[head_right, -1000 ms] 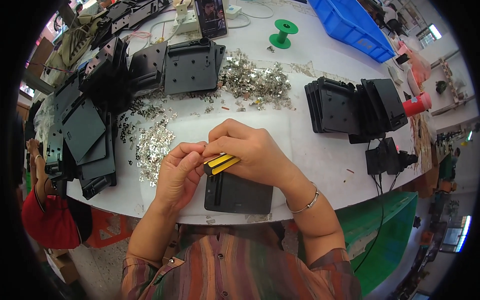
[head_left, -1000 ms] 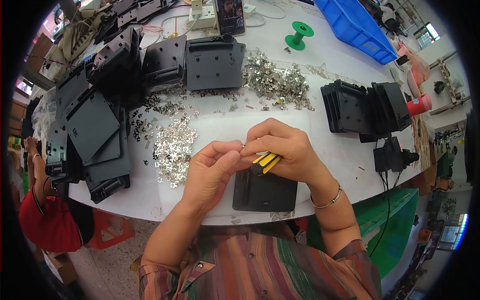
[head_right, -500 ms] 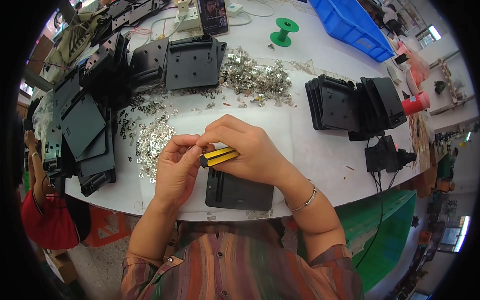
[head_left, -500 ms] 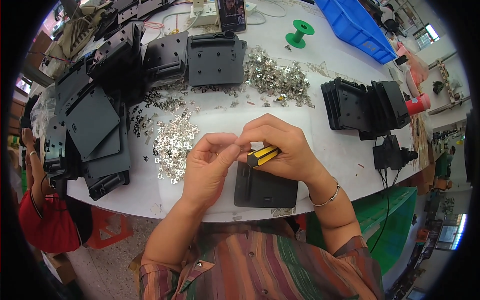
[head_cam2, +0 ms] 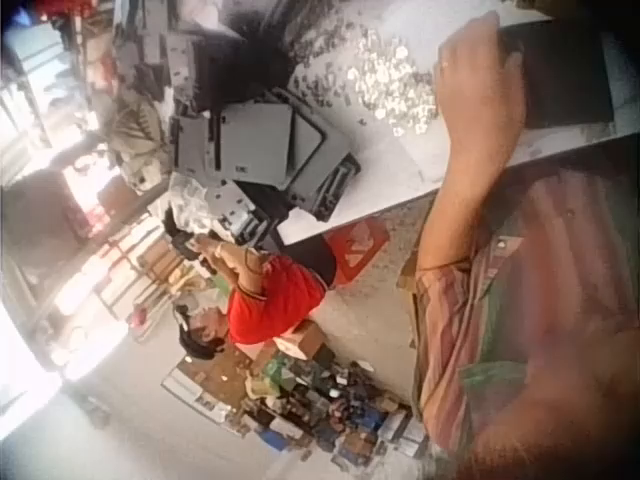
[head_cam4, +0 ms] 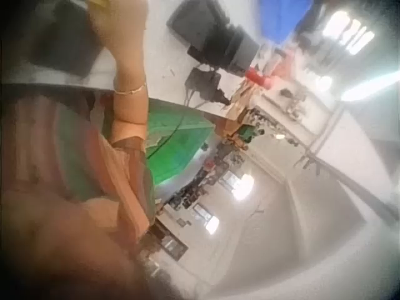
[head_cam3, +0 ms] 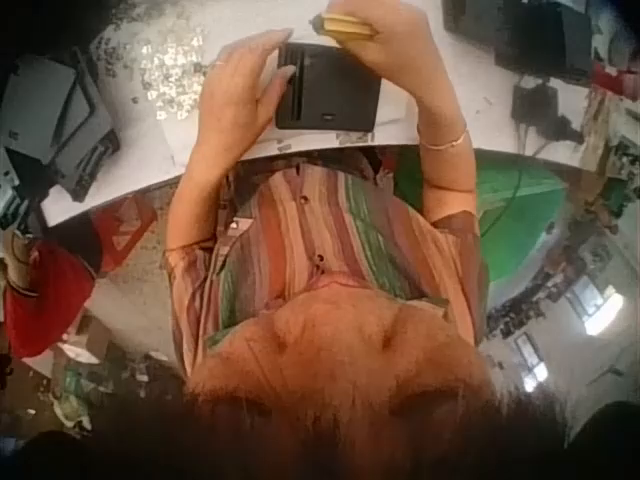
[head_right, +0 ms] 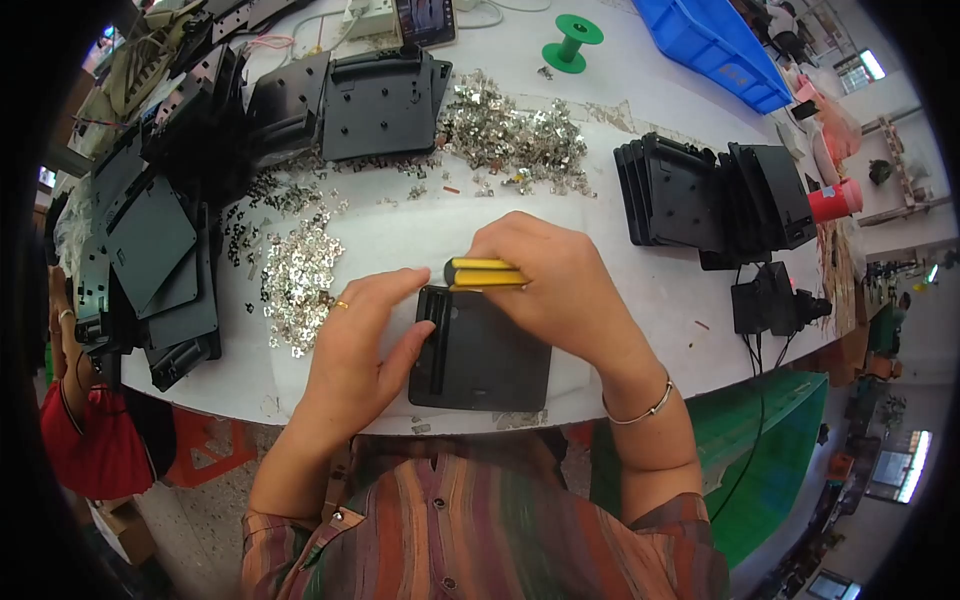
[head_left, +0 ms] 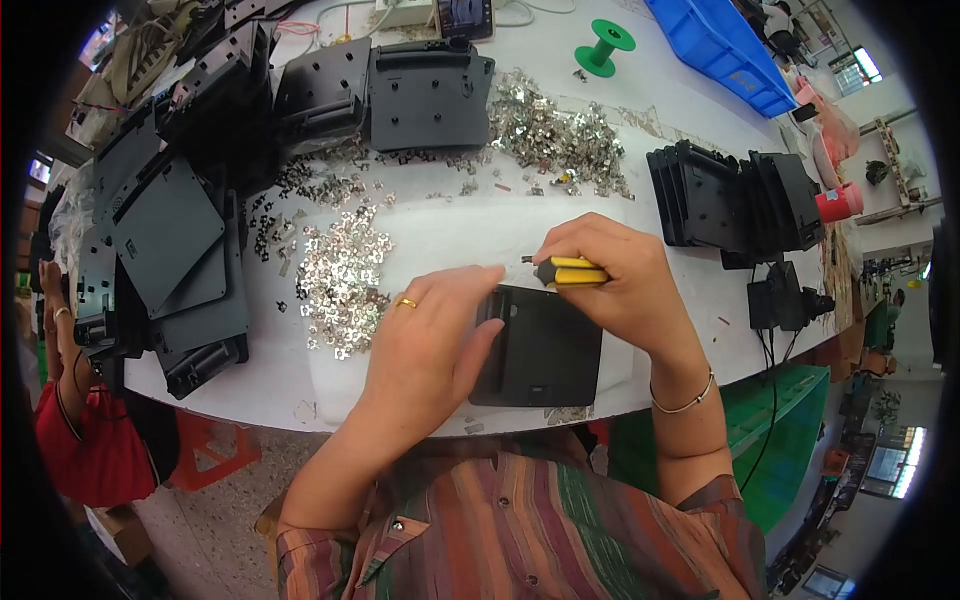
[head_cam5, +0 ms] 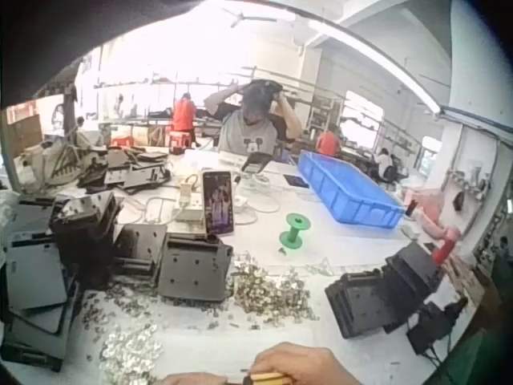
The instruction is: The person assembles toy components by joining plastic housings with metal fasteners using a screwdriver.
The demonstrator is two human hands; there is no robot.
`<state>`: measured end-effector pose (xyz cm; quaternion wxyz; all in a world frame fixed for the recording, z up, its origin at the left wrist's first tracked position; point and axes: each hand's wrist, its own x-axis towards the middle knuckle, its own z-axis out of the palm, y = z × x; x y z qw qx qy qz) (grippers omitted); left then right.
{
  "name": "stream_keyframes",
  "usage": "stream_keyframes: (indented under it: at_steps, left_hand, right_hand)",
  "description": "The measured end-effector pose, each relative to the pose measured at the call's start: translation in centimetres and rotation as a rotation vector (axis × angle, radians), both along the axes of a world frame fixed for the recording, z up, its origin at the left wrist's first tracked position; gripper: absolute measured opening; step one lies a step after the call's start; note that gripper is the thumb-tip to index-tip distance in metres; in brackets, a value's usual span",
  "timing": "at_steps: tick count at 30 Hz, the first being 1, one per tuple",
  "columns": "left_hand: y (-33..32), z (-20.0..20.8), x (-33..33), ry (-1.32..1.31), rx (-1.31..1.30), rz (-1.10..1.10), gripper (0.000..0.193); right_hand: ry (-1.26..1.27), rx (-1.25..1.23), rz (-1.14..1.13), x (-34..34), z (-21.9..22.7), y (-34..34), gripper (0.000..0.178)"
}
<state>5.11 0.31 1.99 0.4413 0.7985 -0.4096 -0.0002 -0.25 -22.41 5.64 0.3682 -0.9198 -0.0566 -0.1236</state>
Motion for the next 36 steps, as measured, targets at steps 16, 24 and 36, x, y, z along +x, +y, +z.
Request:
stream_keyframes:
  at_steps: [16, 24, 36]
  left_hand:
    - [0.5, -2.6, -1.4, -0.397, -0.01, -0.046, 0.033]
    - [0.5, -2.9, -1.3, -0.373, -0.032, -0.039, 0.033]
    - [0.7, -3.4, -1.5, -0.352, -0.071, -0.032, 0.026]
  right_hand:
    - [0.015, 0.083, 0.052, -0.1, -3.4, 1.8, 0.026]
    - [-0.082, -0.052, 0.049, 0.0, -4.8, 2.5, 0.023]
    - [-0.179, -0.181, 0.099, -0.5, -4.8, 3.0, 0.024]
